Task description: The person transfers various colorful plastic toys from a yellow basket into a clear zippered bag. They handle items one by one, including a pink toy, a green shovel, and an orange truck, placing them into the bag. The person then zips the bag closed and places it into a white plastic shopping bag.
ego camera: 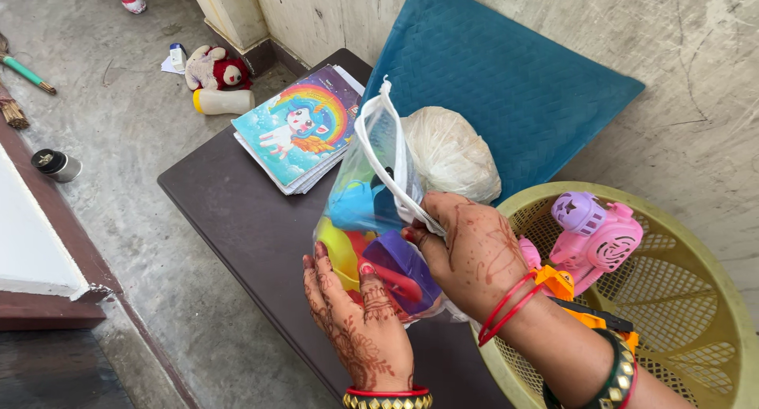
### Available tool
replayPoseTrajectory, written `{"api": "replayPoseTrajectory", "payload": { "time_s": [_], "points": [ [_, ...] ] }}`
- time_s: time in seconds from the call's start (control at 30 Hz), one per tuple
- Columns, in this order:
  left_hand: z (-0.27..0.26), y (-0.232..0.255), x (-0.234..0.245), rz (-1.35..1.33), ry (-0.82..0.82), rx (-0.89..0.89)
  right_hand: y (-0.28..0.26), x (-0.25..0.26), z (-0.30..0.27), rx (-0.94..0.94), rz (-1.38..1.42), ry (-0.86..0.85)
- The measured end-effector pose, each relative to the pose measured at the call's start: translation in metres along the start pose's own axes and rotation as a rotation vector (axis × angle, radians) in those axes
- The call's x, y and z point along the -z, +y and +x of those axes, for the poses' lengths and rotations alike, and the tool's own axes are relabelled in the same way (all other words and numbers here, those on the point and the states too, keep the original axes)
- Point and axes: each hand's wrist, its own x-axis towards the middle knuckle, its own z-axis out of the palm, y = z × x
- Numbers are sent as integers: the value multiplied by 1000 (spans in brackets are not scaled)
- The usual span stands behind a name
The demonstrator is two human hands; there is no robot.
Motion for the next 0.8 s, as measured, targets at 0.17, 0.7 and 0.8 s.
{"api": "replayPoseTrajectory", "payload": {
  "time_s": [0.17, 0.7, 0.8],
  "points": [
    [-28, 1, -19, -51, 27, -67, 3, 28, -8, -117, 62, 13],
    [-33, 12, -64, -64, 6, -199, 66, -6, -11, -103, 436, 265],
    [-41, 33, -75, -99, 20, -180, 72, -6, -5, -145, 411, 254]
  ]
}}
